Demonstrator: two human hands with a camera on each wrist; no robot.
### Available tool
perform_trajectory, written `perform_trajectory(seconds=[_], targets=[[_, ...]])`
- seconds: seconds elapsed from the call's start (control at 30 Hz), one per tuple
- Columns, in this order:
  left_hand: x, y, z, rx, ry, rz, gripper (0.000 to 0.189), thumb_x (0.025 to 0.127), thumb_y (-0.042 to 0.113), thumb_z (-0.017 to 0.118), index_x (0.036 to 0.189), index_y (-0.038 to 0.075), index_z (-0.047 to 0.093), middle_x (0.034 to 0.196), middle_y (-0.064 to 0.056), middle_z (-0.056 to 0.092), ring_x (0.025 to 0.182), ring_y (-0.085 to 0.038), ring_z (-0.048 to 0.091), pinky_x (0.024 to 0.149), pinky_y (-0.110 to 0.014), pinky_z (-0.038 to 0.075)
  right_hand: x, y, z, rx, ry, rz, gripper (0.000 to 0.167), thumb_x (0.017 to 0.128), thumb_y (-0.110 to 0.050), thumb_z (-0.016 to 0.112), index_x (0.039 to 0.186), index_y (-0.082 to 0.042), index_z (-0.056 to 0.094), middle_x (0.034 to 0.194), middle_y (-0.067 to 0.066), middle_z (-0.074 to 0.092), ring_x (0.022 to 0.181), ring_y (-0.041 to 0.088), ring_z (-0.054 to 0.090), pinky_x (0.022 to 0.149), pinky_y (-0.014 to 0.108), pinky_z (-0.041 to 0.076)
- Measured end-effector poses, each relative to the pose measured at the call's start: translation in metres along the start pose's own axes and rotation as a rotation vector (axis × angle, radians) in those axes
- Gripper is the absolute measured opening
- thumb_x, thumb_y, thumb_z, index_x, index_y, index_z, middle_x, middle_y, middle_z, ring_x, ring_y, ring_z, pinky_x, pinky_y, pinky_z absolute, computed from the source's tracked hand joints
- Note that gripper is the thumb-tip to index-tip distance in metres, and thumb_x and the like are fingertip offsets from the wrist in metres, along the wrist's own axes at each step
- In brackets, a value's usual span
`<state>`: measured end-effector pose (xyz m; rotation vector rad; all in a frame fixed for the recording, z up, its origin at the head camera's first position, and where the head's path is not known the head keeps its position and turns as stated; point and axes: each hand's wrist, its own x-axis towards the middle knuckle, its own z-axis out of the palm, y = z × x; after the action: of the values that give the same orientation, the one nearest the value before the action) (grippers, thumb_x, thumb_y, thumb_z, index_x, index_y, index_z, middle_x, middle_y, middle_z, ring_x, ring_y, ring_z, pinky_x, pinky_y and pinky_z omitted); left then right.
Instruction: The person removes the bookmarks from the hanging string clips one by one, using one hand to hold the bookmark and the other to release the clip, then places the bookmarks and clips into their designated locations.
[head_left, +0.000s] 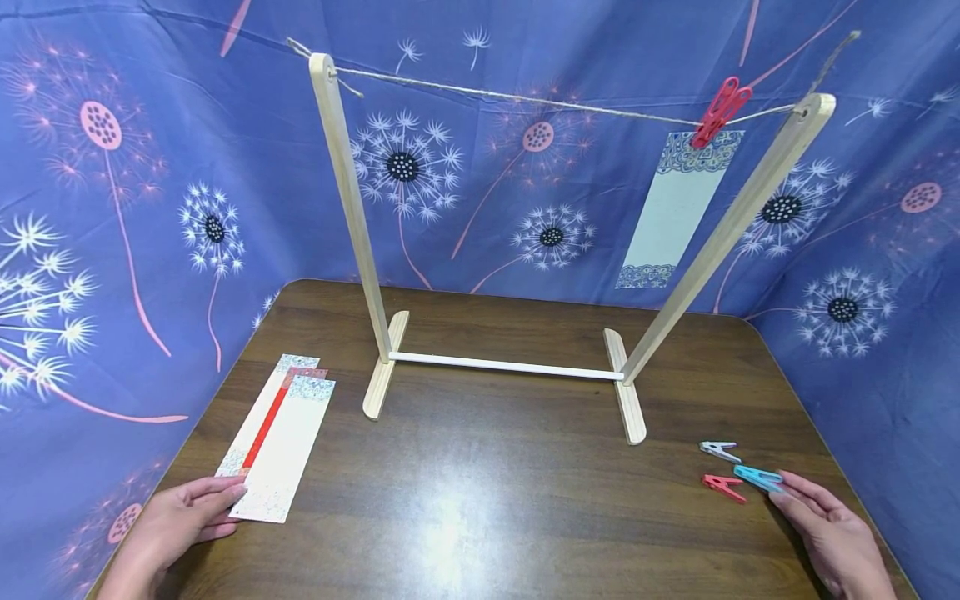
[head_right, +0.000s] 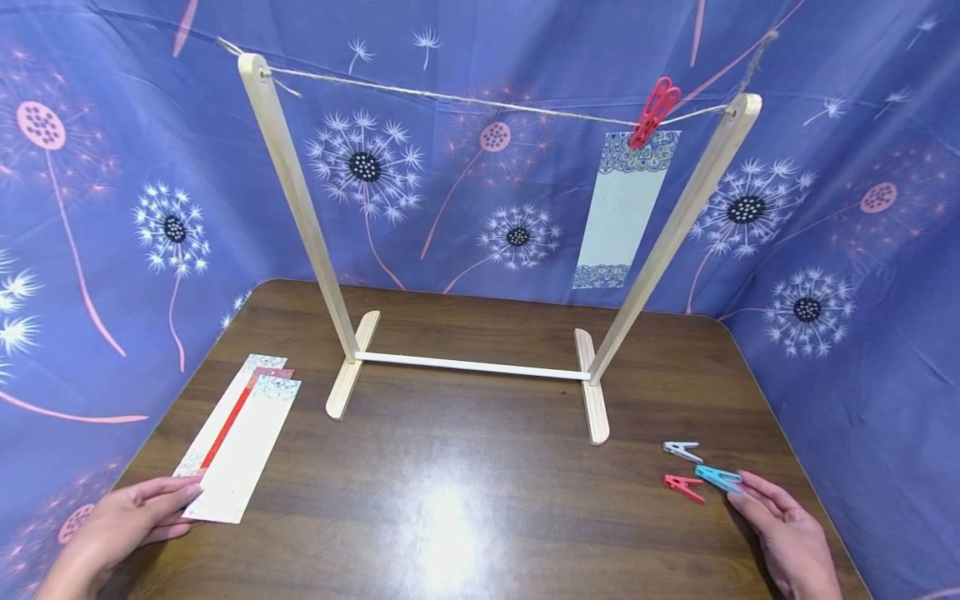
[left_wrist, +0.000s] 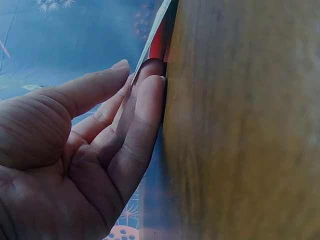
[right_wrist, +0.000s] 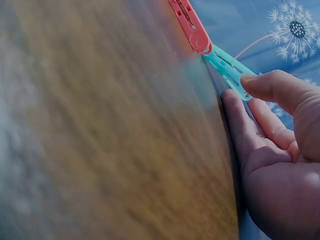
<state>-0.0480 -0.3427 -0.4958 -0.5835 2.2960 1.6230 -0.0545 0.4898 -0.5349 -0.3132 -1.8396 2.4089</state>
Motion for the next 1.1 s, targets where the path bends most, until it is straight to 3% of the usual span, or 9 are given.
perform_trajectory(seconds=[0.17,0.33,0.7,0.87,1.1], targets=[[0.0002,0.0,-0.001,-0.033,-0.005,0.002,0.043,0.105,0.02,0.063,0.127,-0.017,0.062,0.108,-0.009,0.073,0.087,-0.013,0.073,0.08,-0.035,0.064,-0.0003,0.0018,0.0022,-0.004,-0.013,-0.027,0.043,0.099,0.015,0.056,0.122,-0.015,0.077,0.112,-0.005,0.076,0.103,0.001,0.07,0.081,0.014,0.057],[-0.0022,0.0003,-0.003,-0.028,-0.012,0.006,0.039,0.107,0.018,0.06,0.126,-0.015,0.063,0.107,-0.009,0.074,0.087,-0.012,0.074,0.08,-0.034,0.064,-0.0002,0.0026,0.0017,0.005,-0.051,-0.043,0.043,0.1,0.015,0.053,0.127,-0.012,0.074,0.117,-0.003,0.075,0.107,0.003,0.069,0.085,0.014,0.056],[-0.004,-0.0016,-0.0076,-0.015,-0.009,-0.012,0.042,0.107,0.03,0.061,0.126,-0.007,0.067,0.105,-0.006,0.076,0.089,-0.013,0.074,0.079,-0.033,0.064,-0.0016,0.0012,0.0015,-0.005,0.029,0.016,0.037,0.101,0.008,0.06,0.127,-0.015,0.074,0.113,-0.006,0.076,0.104,0.002,0.07,0.083,0.015,0.057],[-0.0039,0.0004,-0.0079,-0.013,-0.013,-0.018,0.042,0.108,0.03,0.059,0.125,-0.007,0.067,0.105,-0.006,0.077,0.089,-0.013,0.074,0.078,-0.033,0.064,-0.0019,0.0009,0.0,-0.007,0.002,0.011,0.038,0.102,0.007,0.058,0.13,-0.014,0.072,0.115,-0.006,0.075,0.106,0.001,0.069,0.084,0.015,0.057],[-0.0036,0.0021,-0.0052,-0.027,-0.005,0.039,0.044,0.106,0.033,0.061,0.124,-0.007,0.065,0.104,-0.008,0.077,0.088,-0.015,0.075,0.077,-0.035,0.065,-0.0002,0.0009,-0.0042,0.064,-0.054,-0.014,0.04,0.104,0.011,0.051,0.129,-0.011,0.073,0.117,-0.003,0.075,0.109,0.004,0.069,0.087,0.016,0.056]])
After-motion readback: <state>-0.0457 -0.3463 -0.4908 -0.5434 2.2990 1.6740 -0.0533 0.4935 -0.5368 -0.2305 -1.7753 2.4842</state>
